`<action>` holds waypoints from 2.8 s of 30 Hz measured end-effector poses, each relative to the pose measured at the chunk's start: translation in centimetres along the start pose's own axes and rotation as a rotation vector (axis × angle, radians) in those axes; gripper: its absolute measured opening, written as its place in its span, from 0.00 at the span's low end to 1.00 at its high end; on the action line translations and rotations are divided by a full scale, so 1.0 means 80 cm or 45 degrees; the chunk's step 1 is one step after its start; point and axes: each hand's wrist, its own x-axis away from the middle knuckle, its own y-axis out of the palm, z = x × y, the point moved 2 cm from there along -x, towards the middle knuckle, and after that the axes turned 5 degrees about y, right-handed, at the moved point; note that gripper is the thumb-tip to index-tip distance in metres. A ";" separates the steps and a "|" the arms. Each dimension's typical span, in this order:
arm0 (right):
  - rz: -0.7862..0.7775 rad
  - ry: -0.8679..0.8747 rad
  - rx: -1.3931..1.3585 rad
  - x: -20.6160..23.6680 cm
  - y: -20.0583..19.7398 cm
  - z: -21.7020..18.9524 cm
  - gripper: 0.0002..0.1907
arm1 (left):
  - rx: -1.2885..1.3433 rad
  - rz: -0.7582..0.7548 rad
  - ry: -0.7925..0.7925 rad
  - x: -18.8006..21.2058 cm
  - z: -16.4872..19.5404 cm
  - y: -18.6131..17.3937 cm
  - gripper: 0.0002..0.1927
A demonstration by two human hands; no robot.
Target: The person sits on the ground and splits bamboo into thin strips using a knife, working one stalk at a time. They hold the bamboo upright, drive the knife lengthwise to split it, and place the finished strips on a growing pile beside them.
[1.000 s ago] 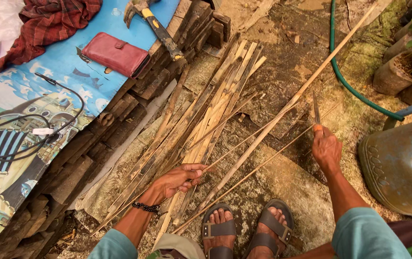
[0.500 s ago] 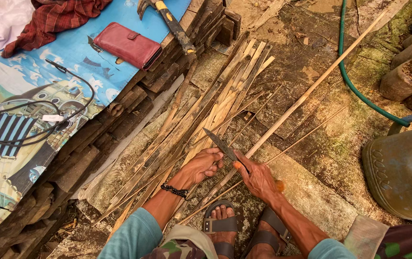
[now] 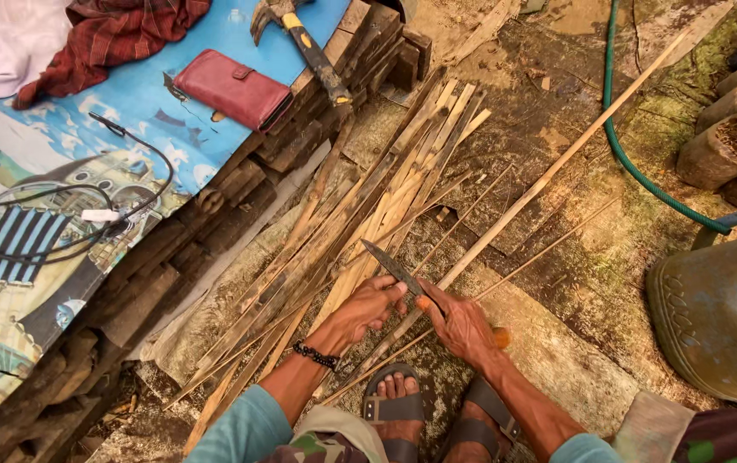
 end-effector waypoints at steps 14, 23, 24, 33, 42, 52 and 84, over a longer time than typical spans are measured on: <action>0.071 0.333 0.074 -0.017 -0.024 0.025 0.29 | 0.081 -0.008 0.030 0.020 -0.017 -0.012 0.22; 0.090 0.504 -0.381 -0.021 -0.038 0.026 0.27 | -0.013 -0.005 -0.003 0.052 -0.027 -0.019 0.22; 0.102 0.615 -0.539 -0.020 -0.042 0.027 0.27 | -0.032 -0.030 -0.005 0.055 -0.029 -0.016 0.22; -0.290 0.730 -1.826 -0.019 -0.037 0.001 0.19 | -0.024 -0.122 0.082 0.033 -0.010 -0.003 0.21; 0.288 -0.332 0.065 -0.002 -0.020 -0.016 0.29 | -0.197 0.236 0.388 -0.004 0.014 0.021 0.14; 0.093 -0.048 -0.028 -0.012 -0.004 0.026 0.32 | -0.293 0.282 0.177 0.009 -0.013 0.015 0.14; 0.156 0.433 -0.076 -0.021 -0.045 0.073 0.29 | -0.415 0.080 0.195 0.060 -0.031 -0.019 0.14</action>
